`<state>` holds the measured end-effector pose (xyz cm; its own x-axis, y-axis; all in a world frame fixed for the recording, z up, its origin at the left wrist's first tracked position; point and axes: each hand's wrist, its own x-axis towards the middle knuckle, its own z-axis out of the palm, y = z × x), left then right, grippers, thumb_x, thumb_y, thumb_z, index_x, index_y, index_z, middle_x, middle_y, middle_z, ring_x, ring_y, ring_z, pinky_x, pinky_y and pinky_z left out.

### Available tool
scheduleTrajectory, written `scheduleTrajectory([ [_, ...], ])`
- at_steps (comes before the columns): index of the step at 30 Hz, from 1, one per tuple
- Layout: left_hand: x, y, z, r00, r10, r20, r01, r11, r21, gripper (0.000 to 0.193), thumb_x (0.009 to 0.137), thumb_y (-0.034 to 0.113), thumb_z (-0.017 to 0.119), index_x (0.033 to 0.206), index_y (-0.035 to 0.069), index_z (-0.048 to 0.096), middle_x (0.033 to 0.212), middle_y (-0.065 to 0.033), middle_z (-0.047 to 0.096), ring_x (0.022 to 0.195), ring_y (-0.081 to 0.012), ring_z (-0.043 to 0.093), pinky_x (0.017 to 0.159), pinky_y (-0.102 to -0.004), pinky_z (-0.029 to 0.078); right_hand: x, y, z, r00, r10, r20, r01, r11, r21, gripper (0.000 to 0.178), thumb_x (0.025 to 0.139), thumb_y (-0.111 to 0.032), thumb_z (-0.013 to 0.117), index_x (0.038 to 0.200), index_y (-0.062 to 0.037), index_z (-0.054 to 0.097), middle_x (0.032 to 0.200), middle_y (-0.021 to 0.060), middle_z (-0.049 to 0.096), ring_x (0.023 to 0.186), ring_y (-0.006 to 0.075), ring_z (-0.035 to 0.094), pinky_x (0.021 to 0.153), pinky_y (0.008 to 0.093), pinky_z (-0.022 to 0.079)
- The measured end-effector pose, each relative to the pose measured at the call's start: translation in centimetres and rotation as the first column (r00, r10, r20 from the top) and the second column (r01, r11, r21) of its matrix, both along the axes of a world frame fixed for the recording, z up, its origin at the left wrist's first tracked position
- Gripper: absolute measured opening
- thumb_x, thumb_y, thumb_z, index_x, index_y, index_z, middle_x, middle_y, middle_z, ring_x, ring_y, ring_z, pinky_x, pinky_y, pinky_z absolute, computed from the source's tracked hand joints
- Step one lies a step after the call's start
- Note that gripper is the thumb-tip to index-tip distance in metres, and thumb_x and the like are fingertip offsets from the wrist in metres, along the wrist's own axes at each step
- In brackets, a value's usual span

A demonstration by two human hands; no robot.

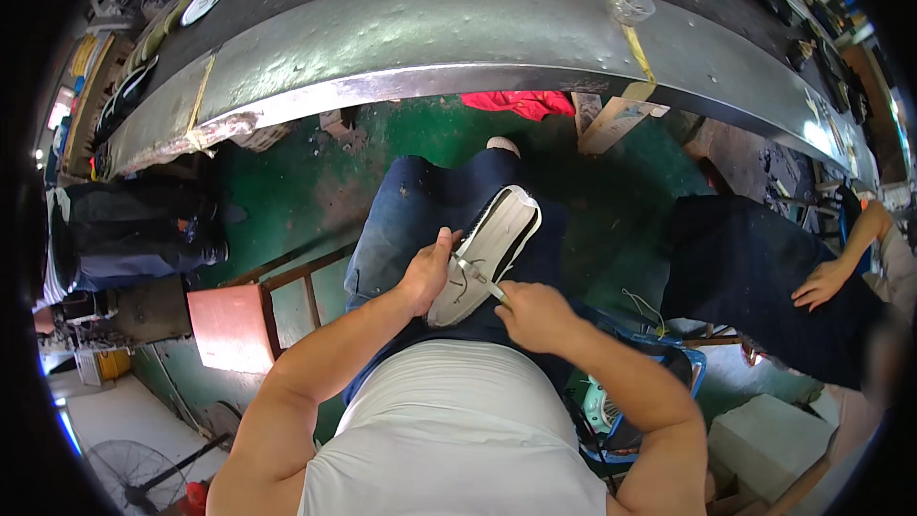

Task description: The recorder is using pliers to pull and stretch the material of shoe uppers over lasts at a manufacturing station.

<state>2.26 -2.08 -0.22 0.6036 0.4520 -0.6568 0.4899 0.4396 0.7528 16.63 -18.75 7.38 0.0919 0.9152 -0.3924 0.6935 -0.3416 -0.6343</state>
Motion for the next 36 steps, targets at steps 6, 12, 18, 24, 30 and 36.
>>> scheduleTrajectory([
  [6,0.3,0.9,1.3,0.975,-0.162,-0.153,0.219,0.829,0.515,0.054,0.108,0.040,0.031,0.132,0.001,0.060,0.111,-0.0275,0.068,0.110,-0.0442,0.063,0.097,-0.0444,0.050,1.0,0.5,0.9,0.973,-0.054,-0.225,0.030,0.994,-0.109,0.029,0.090,-0.016,0.065,0.113,0.0012,0.058,0.098,0.0248,0.065,0.094,0.0438,0.064,0.082,0.0483,0.051],
  [12,-0.2,0.6,0.0,0.963,-0.269,0.016,0.169,0.647,0.743,0.043,0.106,0.030,0.041,0.139,0.006,0.055,0.123,-0.0240,0.065,0.107,-0.0421,0.064,0.095,-0.0454,0.052,2.0,0.9,0.9,0.972,-0.167,0.164,0.150,0.982,0.113,0.039,0.091,-0.014,0.064,0.122,0.0055,0.051,0.114,0.0262,0.062,0.102,0.0446,0.062,0.086,0.0484,0.051],
  [18,0.7,1.5,2.7,0.753,-0.612,-0.242,0.514,0.317,0.797,0.053,0.103,0.025,0.047,0.154,0.019,0.036,0.151,-0.0233,0.041,0.093,-0.0417,0.069,0.083,-0.0457,0.059,2.4,-2.0,-3.7,0.954,-0.297,0.040,0.289,0.947,0.139,0.028,0.093,-0.015,0.062,0.115,0.0019,0.056,0.097,0.0243,0.066,0.089,0.0428,0.066,0.079,0.0473,0.053],
  [24,1.7,2.4,3.6,0.642,-0.667,-0.379,0.676,0.260,0.689,0.059,0.104,0.030,0.046,0.158,0.030,0.025,0.154,-0.0268,0.035,0.093,-0.0453,0.069,0.085,-0.0475,0.058,5.8,-0.7,1.3,0.866,-0.404,-0.294,0.298,0.890,-0.346,0.025,0.097,-0.022,0.059,0.104,0.0027,0.058,0.085,0.0196,0.068,0.069,0.0357,0.068,0.067,0.0419,0.054],
  [30,2.6,3.1,3.9,0.605,-0.675,-0.423,0.716,0.228,0.660,0.058,0.105,0.034,0.043,0.159,0.031,0.022,0.151,-0.0303,0.038,0.097,-0.0486,0.067,0.089,-0.0486,0.056,6.4,-1.4,-1.0,0.962,-0.248,-0.117,0.241,0.968,-0.068,0.031,0.102,-0.028,0.054,0.107,0.0026,0.060,0.083,0.0164,0.066,0.073,0.0278,0.069,0.066,0.0372,0.054],
  [36,2.5,2.7,5.2,0.569,-0.697,-0.435,0.732,0.189,0.655,0.058,0.105,0.036,0.043,0.159,0.031,0.023,0.148,-0.0335,0.039,0.096,-0.0480,0.068,0.088,-0.0481,0.057,4.5,0.3,-1.0,0.876,-0.458,-0.154,0.478,0.774,0.417,0.027,0.104,-0.024,0.049,0.111,0.0005,0.058,0.092,0.0221,0.066,0.080,0.0387,0.067,0.072,0.0429,0.055],
])
